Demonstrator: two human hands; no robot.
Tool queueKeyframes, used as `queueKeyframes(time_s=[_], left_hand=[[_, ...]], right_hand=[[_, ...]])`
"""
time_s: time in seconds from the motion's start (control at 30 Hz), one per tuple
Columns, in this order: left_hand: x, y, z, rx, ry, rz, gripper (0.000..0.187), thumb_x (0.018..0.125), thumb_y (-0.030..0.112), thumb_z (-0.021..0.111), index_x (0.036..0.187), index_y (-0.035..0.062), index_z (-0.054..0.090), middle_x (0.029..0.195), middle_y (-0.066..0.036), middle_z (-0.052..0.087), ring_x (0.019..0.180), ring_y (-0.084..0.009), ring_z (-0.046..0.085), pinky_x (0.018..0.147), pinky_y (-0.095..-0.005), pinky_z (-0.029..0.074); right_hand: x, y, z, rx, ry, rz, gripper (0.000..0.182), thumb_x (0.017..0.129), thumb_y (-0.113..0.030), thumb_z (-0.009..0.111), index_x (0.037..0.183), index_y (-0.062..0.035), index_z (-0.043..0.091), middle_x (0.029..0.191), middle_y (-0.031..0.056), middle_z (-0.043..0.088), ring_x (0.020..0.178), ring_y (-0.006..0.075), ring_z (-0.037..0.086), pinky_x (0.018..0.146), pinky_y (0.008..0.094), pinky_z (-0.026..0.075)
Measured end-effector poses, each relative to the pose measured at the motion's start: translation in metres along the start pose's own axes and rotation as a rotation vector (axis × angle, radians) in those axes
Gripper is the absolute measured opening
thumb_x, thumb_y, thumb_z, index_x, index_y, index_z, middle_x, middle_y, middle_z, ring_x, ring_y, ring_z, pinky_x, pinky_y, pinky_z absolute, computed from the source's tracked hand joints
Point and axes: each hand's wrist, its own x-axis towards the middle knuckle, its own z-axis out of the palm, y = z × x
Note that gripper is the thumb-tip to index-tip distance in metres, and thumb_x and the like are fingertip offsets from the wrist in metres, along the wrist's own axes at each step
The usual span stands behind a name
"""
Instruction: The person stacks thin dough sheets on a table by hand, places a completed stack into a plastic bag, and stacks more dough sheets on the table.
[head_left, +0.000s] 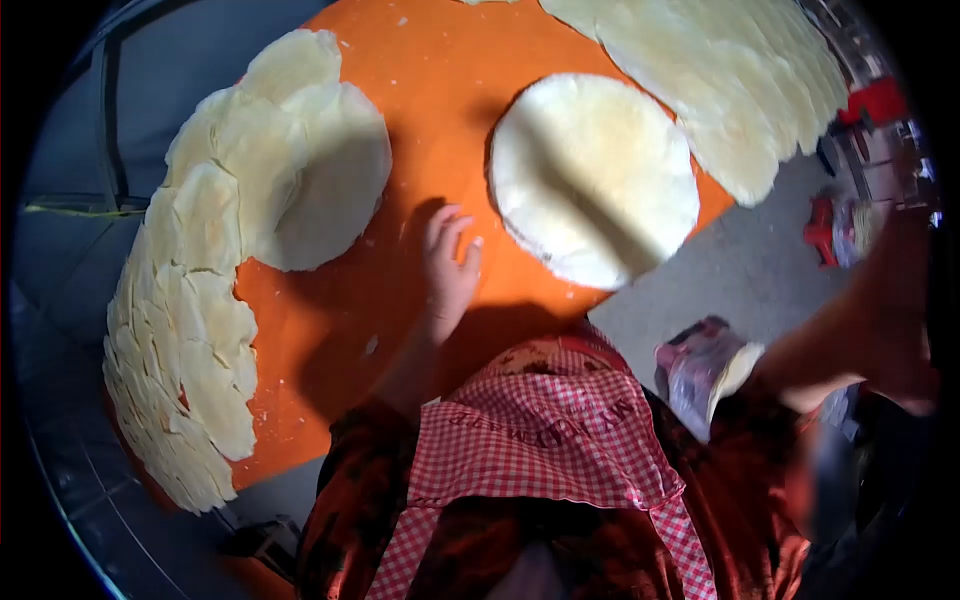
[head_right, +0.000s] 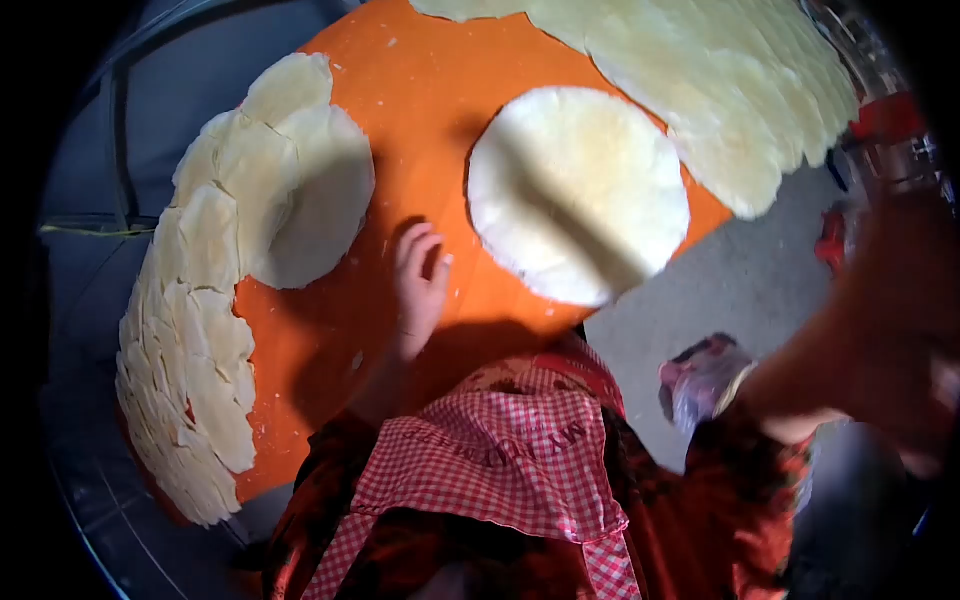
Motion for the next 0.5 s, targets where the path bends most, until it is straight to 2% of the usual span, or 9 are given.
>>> queueKeyframes(time_s=[0.07, 0.13, 0.23, 0.3, 0.33, 0.4, 0.5], left_hand=[[-0.002, -0.009, -0.052, 0.002, 0.109, 0.043, 0.019, 0.079, 0.006, 0.061, 0.099, 0.0042, 0.060, 0.111, -0.013, 0.057, 0.103, -0.0299, 0.055, 0.091, -0.0399, 0.046], [0.013, 0.001, -0.136, -0.056, 0.185, 0.144, 0.018, 0.080, 0.006, 0.060, 0.098, 0.0042, 0.060, 0.110, -0.013, 0.057, 0.102, -0.0291, 0.055, 0.090, -0.0393, 0.046], [0.027, 0.061, -0.289, -0.151, 0.166, 0.546, 0.017, 0.081, 0.006, 0.059, 0.098, 0.0041, 0.061, 0.109, -0.012, 0.058, 0.100, -0.0280, 0.055, 0.088, -0.0384, 0.046], [0.024, 0.113, -0.367, -0.185, 0.032, 0.860, 0.016, 0.082, 0.006, 0.058, 0.098, 0.0040, 0.061, 0.108, -0.011, 0.058, 0.099, -0.0272, 0.055, 0.088, -0.0378, 0.046], [0.017, 0.137, -0.391, -0.188, -0.059, 1.010, 0.016, 0.082, 0.006, 0.058, 0.097, 0.0040, 0.061, 0.107, -0.011, 0.058, 0.098, -0.0268, 0.054, 0.087, -0.0375, 0.046], [0.009, 0.175, -0.413, -0.156, -0.203, 1.166, 0.015, 0.083, 0.006, 0.057, 0.097, 0.0039, 0.061, 0.106, -0.011, 0.058, 0.097, -0.0260, 0.054, 0.086, -0.0369, 0.045], [0.002, 0.195, -0.414, -0.098, -0.260, 1.242, 0.014, 0.084, 0.006, 0.056, 0.097, 0.0038, 0.061, 0.105, -0.010, 0.058, 0.095, -0.0249, 0.054, 0.085, -0.0360, 0.045]], right_hand=[[0.049, -0.043, 0.033, -0.154, -0.189, -0.216, 0.030, 0.094, -0.026, 0.050, 0.090, 0.0008, 0.063, 0.085, 0.0118, 0.062, 0.078, 0.0161, 0.058, 0.074, 0.0270, 0.046], [0.074, -0.070, 0.074, -0.252, -0.349, -0.288, 0.028, 0.093, -0.025, 0.051, 0.091, 0.0006, 0.063, 0.086, 0.0119, 0.062, 0.079, 0.0165, 0.058, 0.074, 0.0274, 0.046], [0.088, -0.107, 0.131, -0.353, -0.499, -0.305, 0.026, 0.092, -0.023, 0.052, 0.091, 0.0003, 0.063, 0.087, 0.0120, 0.061, 0.079, 0.0170, 0.058, 0.074, 0.0280, 0.047], [0.092, -0.128, 0.160, -0.404, -0.536, -0.302, 0.025, 0.092, -0.022, 0.052, 0.092, 0.0000, 0.062, 0.087, 0.0121, 0.061, 0.079, 0.0174, 0.058, 0.075, 0.0284, 0.047], [0.092, -0.137, 0.172, -0.417, -0.542, -0.304, 0.024, 0.091, -0.022, 0.052, 0.092, -0.0001, 0.062, 0.088, 0.0121, 0.061, 0.080, 0.0176, 0.058, 0.075, 0.0286, 0.047], [0.095, -0.140, 0.182, -0.413, -0.537, -0.278, 0.023, 0.091, -0.021, 0.053, 0.092, -0.0003, 0.062, 0.088, 0.0122, 0.061, 0.080, 0.0180, 0.058, 0.075, 0.0290, 0.047], [0.097, -0.139, 0.178, -0.444, -0.528, -0.283, 0.021, 0.090, -0.020, 0.054, 0.093, -0.0006, 0.061, 0.089, 0.0123, 0.061, 0.081, 0.0186, 0.058, 0.075, 0.0296, 0.047]])
